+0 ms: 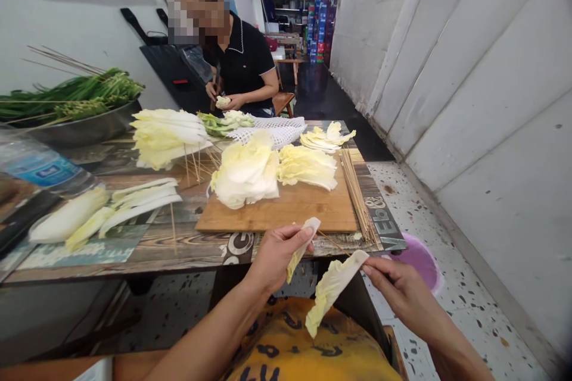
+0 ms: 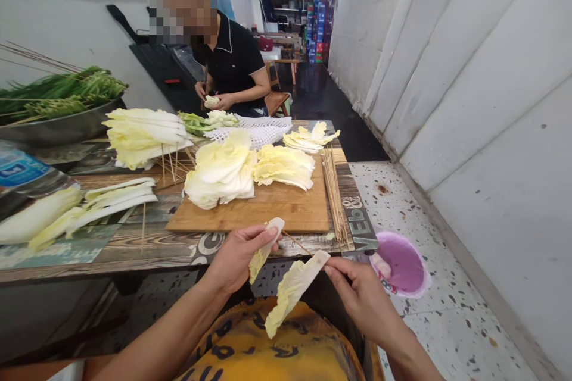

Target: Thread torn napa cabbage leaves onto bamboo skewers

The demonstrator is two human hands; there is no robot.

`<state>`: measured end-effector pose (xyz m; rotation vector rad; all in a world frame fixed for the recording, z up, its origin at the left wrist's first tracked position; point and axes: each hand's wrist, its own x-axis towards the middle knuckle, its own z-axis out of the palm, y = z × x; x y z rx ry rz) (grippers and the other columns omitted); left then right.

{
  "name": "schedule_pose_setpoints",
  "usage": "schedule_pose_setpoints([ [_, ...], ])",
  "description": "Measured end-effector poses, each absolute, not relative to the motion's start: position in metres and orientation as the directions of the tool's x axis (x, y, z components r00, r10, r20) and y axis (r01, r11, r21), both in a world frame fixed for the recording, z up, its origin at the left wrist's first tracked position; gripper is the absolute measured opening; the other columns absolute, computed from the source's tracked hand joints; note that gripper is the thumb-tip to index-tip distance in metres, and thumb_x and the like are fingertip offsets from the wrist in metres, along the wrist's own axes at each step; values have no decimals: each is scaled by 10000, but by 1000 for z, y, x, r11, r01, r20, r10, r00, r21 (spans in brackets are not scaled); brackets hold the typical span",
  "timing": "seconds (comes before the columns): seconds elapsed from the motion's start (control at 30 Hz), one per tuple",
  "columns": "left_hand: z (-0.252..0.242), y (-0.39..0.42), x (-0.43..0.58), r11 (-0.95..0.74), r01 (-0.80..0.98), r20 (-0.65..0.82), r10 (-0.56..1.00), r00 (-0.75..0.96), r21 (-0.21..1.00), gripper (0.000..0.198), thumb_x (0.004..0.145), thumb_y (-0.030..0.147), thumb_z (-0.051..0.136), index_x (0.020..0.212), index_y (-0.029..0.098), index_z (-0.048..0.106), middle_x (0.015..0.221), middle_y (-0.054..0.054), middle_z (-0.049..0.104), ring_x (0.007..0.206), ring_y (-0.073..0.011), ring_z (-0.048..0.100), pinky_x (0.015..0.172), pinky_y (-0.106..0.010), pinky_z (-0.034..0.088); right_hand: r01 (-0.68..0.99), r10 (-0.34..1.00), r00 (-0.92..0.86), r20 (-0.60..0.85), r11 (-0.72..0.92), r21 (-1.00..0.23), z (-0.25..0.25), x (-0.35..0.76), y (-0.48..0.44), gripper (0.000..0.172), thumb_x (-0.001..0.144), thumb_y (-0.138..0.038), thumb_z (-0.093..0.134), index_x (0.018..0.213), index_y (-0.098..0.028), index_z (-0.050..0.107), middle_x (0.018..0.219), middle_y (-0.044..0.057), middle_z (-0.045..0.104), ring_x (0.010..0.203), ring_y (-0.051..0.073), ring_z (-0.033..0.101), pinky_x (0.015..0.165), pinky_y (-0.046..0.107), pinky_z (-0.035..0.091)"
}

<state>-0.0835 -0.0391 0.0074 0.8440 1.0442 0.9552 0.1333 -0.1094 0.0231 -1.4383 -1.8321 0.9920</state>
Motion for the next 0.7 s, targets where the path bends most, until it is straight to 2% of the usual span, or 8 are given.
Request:
schedule_pose_setpoints([
  [0.23,12,-45,-78,281,-103,-245,932,265,954,276,691,384,714,568,138,689,556,-13,589,527,-97,464,525,-210,347,503,973,-228,21,137,-853,27,126,-107,307,923,-329,430,1055,-224,686,942,25,720,783,178,656,725,263,525],
  [0.4,21,-50,-66,194,-43,-176,946,271,980,191,672,348,726,711,164,760,698,-37,687,660,-159,568,619,-229,412,494,976,-207,60,158,-855,32,117,-102,303,925,-318,427,1064,-222,678,946,19,717,800,170,651,741,249,512],
  [0.5,24,-50,-62,208,-31,-183,917,354,978,204,671,354,726,747,170,770,732,-52,707,665,-172,589,603,-232,417,481,979,-186,84,165,-861,33,116,-100,303,924,-323,428,1048,-210,681,938,23,716,822,173,649,737,243,505],
  [0.6,23,-41,-67,206,-16,-184,902,390,978,255,696,362,707,871,186,760,842,-64,722,713,-183,610,661,-252,445,494,984,-153,94,158,-855,32,124,-100,305,920,-334,435,1028,-197,685,905,24,712,813,172,643,717,236,498],
  [0.63,22,-34,-69,151,4,-142,924,354,989,267,711,357,696,918,197,749,892,-65,720,756,-190,618,705,-264,452,507,987,-134,92,148,-849,31,128,-101,306,918,-339,437,1013,-193,688,867,21,710,787,168,639,693,230,495],
  [0.7,19,-15,-75,-85,121,56,972,226,989,264,750,326,663,985,223,725,983,-63,704,880,-208,612,818,-295,439,541,993,-87,84,118,-833,29,136,-104,309,915,-350,441,980,-185,694,765,9,689,708,155,619,626,215,480],
])
